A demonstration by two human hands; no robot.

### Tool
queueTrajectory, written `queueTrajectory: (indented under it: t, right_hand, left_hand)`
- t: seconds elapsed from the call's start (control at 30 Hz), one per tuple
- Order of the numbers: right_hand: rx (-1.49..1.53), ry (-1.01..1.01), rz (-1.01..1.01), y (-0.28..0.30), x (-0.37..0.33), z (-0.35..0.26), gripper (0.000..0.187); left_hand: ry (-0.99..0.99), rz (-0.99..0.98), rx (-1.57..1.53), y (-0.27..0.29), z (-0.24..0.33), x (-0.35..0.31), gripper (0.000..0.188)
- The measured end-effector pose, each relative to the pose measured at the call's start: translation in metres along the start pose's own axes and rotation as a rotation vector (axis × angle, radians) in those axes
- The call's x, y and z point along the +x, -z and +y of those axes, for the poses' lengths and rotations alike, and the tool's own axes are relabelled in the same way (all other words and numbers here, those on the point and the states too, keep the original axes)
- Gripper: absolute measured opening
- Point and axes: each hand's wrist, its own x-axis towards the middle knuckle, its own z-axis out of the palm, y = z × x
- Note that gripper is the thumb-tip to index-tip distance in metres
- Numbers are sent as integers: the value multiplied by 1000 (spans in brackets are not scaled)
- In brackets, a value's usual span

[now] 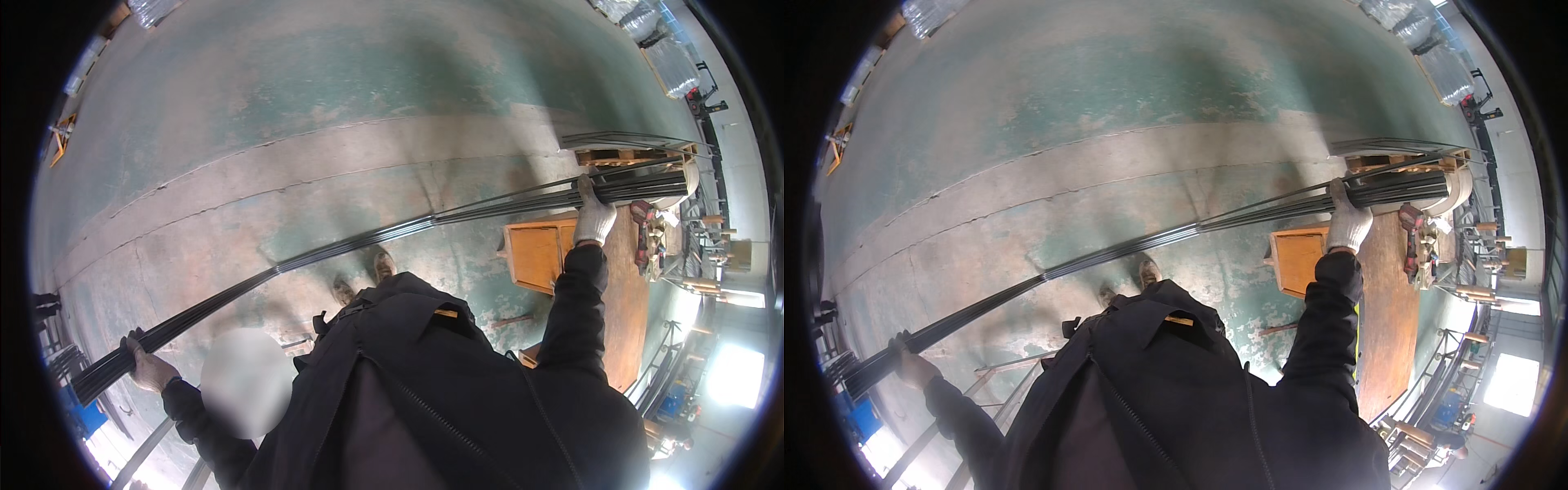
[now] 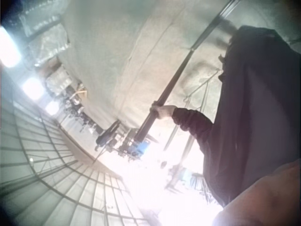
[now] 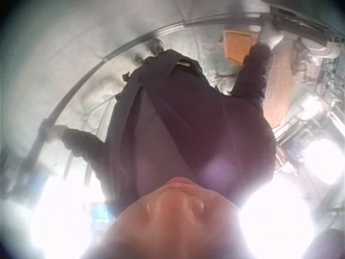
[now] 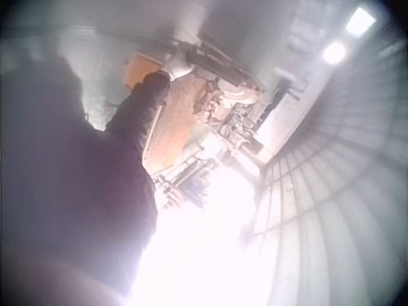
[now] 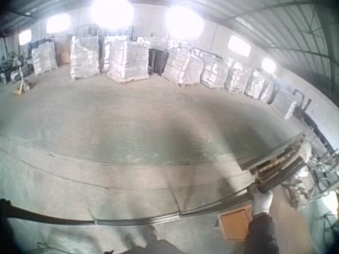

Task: The person picks up metal rods from a rack, carries them to a cutting machine, and loads them for cutting. They then measure a bent metal rod with a tape measure on a workbench.

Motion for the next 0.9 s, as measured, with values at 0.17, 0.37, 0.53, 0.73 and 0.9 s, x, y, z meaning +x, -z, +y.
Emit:
queueTrajectory:
  t: [0.17, 0.37, 0.53, 0.73, 0.9]
  right_hand:
    - [-98, 97, -38, -13, 5, -19, 24]
    - [20, 132, -120, -17, 12, -11, 22]
    - [108, 157, -147, -22, 25, -1, 17]
    - [10, 123, -187, -20, 40, 10, 16]
    - [-54, 166, -226, -9, 38, 12, 16]
  left_hand:
    - [-3, -14, -36, 8, -12, 6, 43]
    - [-14, -1, -14, 5, -10, 6, 41]
    - [-7, 15, 31, 0, -2, -1, 41]
    - [4, -22, -2, 0, -1, -4, 42]
    - [-30, -78, 120, 5, 1, 5, 37]
